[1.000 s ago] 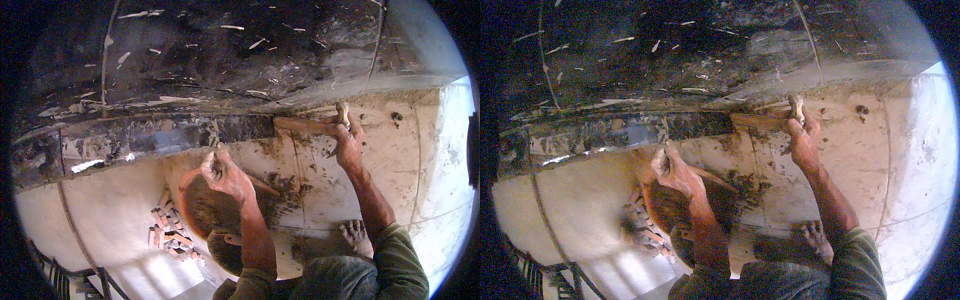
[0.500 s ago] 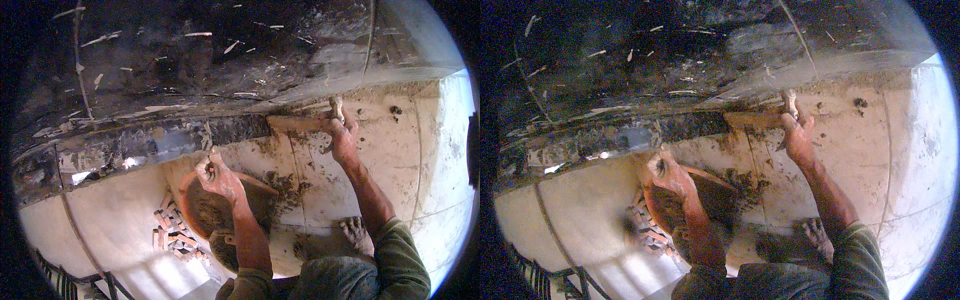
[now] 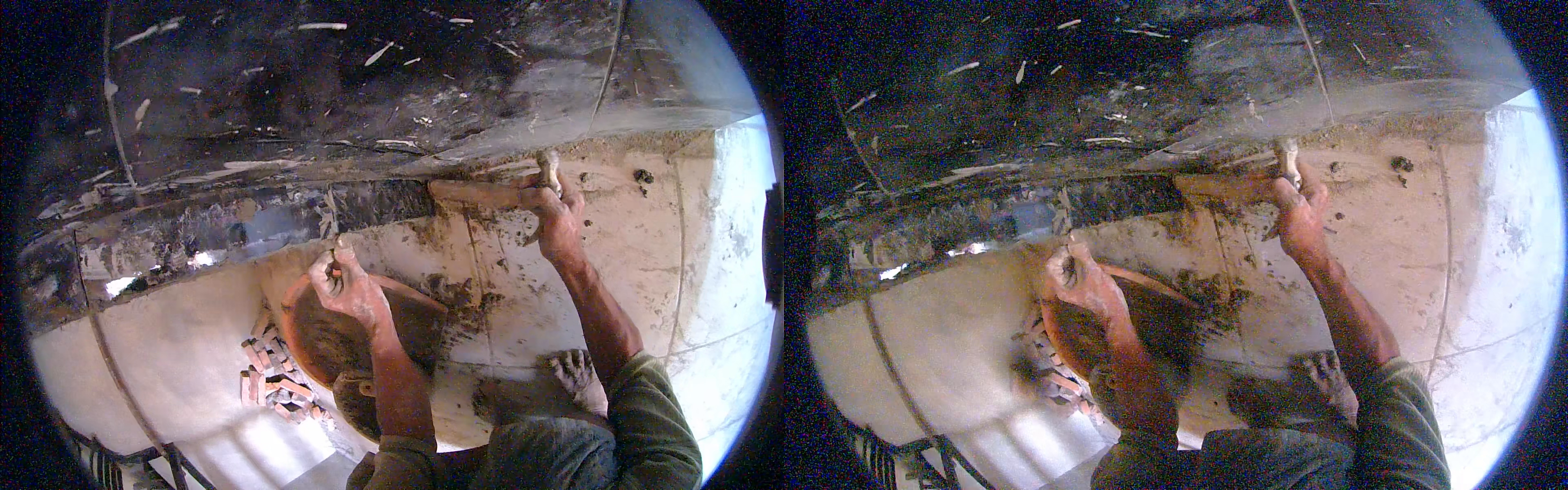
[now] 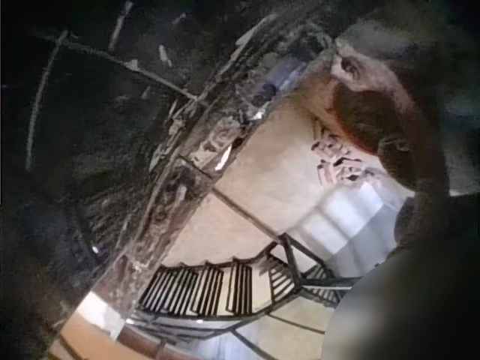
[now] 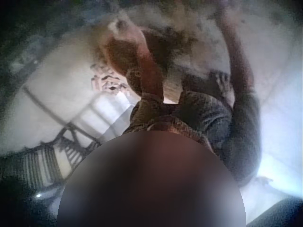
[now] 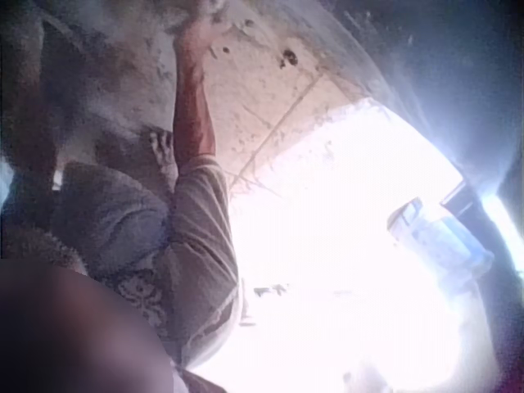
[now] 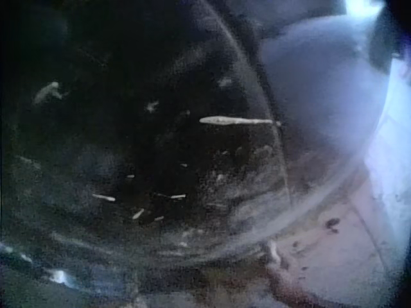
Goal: The person applies mortar to the back of a tile using a trowel and then presses the tile into place on the wall, using a hammer to tap it for alignment.
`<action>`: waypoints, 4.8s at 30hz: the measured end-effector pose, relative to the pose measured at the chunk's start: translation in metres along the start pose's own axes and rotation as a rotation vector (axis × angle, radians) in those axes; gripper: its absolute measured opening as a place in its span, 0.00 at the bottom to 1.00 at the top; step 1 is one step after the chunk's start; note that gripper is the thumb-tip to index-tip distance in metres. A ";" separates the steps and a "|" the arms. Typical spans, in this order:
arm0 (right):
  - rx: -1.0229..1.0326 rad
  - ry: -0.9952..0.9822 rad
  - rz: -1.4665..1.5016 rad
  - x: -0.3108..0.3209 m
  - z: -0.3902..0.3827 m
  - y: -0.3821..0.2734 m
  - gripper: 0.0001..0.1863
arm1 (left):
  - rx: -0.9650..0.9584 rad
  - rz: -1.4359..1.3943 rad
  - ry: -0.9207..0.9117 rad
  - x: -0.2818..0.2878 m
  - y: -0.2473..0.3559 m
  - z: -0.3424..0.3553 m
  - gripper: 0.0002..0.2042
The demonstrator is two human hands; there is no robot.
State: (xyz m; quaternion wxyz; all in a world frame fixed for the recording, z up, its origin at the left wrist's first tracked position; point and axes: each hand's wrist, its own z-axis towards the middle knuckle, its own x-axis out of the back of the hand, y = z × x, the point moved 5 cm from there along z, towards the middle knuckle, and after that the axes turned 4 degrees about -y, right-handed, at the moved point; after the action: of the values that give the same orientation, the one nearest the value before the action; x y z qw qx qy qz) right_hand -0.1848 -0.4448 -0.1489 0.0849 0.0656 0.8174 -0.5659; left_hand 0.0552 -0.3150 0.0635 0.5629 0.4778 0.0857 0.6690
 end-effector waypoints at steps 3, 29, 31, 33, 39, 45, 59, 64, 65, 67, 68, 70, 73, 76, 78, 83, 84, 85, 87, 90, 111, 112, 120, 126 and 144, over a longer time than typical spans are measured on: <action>0.047 -0.205 0.213 0.011 -0.011 -0.031 0.23 | 0.003 0.017 -0.016 0.006 -0.002 0.000 0.08; -0.203 -0.241 -0.380 0.160 -0.089 -0.047 0.17 | 0.152 -0.116 0.165 0.104 -0.015 0.110 0.16; -0.169 -0.284 -0.453 0.155 -0.094 -0.048 0.16 | 0.088 -0.180 0.215 0.123 -0.003 0.127 0.13; -0.110 -0.290 -0.529 0.158 -0.093 -0.051 0.15 | 0.040 -0.194 0.160 0.130 0.000 0.139 0.13; -0.049 -0.352 -0.612 0.145 -0.103 -0.064 0.13 | -0.127 -0.016 -0.026 0.167 0.021 0.136 0.10; 0.158 -0.414 -0.851 0.158 -0.094 -0.054 0.10 | -0.109 0.096 -0.178 0.198 0.021 0.092 0.10; 0.538 -0.309 -1.430 0.157 -0.095 -0.075 0.18 | 0.181 0.077 -0.155 0.228 -0.046 0.057 0.14; 0.450 -0.223 -1.528 0.133 -0.100 -0.109 0.23 | 0.193 0.084 -0.116 0.236 -0.039 0.067 0.13; 0.473 -0.233 -1.543 0.125 -0.103 -0.112 0.21 | 0.211 0.116 -0.070 0.240 -0.034 0.068 0.13; 0.525 -0.275 -1.577 0.123 -0.101 -0.108 0.21 | 0.196 0.050 -0.059 0.247 -0.036 0.070 0.15; 0.577 -0.309 -1.605 0.119 -0.102 -0.108 0.21 | 0.174 -0.017 -0.047 0.250 -0.037 0.073 0.17; 0.545 -0.358 -1.599 0.105 -0.109 -0.116 0.20 | 0.242 -0.168 0.025 0.253 -0.049 0.075 0.18; 0.507 -0.435 -1.569 0.084 -0.117 -0.120 0.18 | 0.308 -0.355 0.101 0.261 -0.053 0.080 0.19; 0.513 -0.592 -1.591 0.068 -0.121 -0.106 0.19 | 0.262 -0.378 0.107 0.284 -0.047 0.084 0.19; 0.572 -0.779 -1.681 0.054 -0.124 -0.097 0.22 | 0.223 -0.364 0.106 0.301 -0.055 0.087 0.18; 0.880 -1.090 -1.546 -0.030 -0.160 -0.150 0.20 | 0.000 -0.463 0.228 0.334 -0.024 0.087 0.21; 1.028 -1.245 -1.456 -0.066 -0.182 -0.164 0.20 | -0.005 -0.465 0.266 0.345 -0.019 0.083 0.22; 1.104 -1.335 -1.446 -0.092 -0.199 -0.169 0.20 | -0.012 -0.144 0.287 0.359 -0.014 0.079 0.17; 1.222 -1.535 -1.293 -0.152 -0.248 -0.177 0.22 | -0.004 0.216 0.288 0.380 -0.023 0.071 0.15; 1.514 -1.754 -0.996 -0.203 -0.312 -0.171 0.20 | -0.164 0.274 0.282 0.413 -0.042 0.054 0.18; 1.274 -1.882 -1.485 -0.250 -0.402 -0.108 0.08 | 0.296 -0.114 0.463 0.485 -0.124 -0.098 0.24; 1.275 -1.880 -1.490 -0.251 -0.390 -0.115 0.08 | 0.307 -0.092 0.456 0.485 -0.124 -0.098 0.24; 0.346 -2.162 -1.147 -0.195 -0.325 -0.148 0.28 | 0.323 -0.157 0.461 0.488 -0.137 -0.110 0.24; 0.099 -1.772 -1.284 -0.159 -0.271 -0.196 0.30 | 0.366 -0.104 0.473 0.494 -0.144 -0.120 0.22; 0.560 -1.237 -1.900 -0.092 -0.100 -0.102 0.20 | 0.497 -0.102 0.360 0.449 -0.145 -0.110 0.19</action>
State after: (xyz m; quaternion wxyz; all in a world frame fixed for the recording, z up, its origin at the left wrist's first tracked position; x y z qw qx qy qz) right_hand -0.1224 -0.3882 -0.0014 -0.0065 -0.8431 0.2036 -0.4977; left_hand 0.1119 0.1577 0.1549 0.4376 0.4698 0.3685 0.6723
